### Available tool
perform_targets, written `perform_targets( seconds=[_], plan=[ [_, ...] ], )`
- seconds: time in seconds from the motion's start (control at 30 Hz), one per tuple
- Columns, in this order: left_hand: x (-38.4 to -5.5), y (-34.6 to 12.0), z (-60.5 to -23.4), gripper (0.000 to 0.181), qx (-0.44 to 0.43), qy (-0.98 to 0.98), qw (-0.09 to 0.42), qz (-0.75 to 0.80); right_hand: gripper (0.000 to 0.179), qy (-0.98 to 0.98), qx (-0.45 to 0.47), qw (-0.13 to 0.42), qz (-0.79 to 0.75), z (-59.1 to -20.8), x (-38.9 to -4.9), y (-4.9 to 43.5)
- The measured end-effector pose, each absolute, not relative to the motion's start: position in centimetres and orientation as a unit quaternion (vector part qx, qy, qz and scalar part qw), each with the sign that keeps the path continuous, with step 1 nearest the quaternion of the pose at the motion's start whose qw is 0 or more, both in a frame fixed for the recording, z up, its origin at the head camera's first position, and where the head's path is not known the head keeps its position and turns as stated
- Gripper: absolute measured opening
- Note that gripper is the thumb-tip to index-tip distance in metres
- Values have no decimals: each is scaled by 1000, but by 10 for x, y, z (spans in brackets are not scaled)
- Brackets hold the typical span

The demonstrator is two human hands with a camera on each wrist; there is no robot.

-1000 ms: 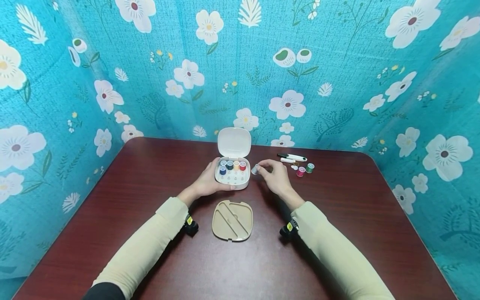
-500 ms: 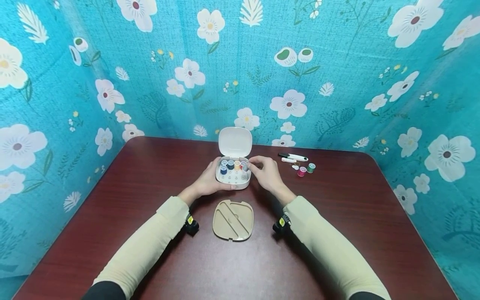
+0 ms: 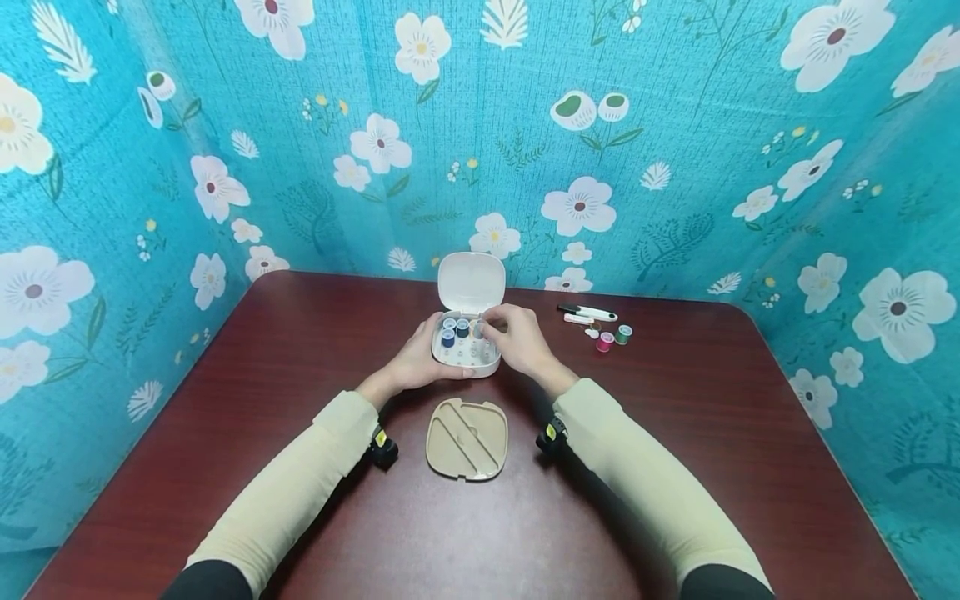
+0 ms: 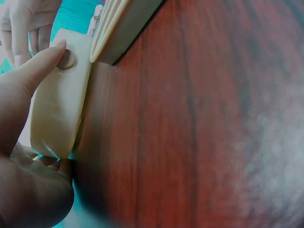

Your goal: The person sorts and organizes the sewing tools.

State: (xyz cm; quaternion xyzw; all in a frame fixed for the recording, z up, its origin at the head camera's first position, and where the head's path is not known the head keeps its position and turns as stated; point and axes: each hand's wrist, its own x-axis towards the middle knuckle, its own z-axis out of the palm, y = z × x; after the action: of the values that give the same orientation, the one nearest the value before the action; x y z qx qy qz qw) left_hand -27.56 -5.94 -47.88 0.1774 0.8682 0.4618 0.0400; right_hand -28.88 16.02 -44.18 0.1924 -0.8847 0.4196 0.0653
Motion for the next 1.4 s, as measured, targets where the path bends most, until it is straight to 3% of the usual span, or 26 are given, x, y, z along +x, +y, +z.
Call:
perform_targets(
  seconds=[0.73, 1.4],
  plan=[
    [-275, -59, -478, 121, 158, 876, 52, 453, 11, -896, 252, 64, 359, -450, -298, 140],
    [-276, -60, -479, 122, 162, 878, 51, 448, 6, -912, 253, 59, 318, -454, -300, 130]
  ],
)
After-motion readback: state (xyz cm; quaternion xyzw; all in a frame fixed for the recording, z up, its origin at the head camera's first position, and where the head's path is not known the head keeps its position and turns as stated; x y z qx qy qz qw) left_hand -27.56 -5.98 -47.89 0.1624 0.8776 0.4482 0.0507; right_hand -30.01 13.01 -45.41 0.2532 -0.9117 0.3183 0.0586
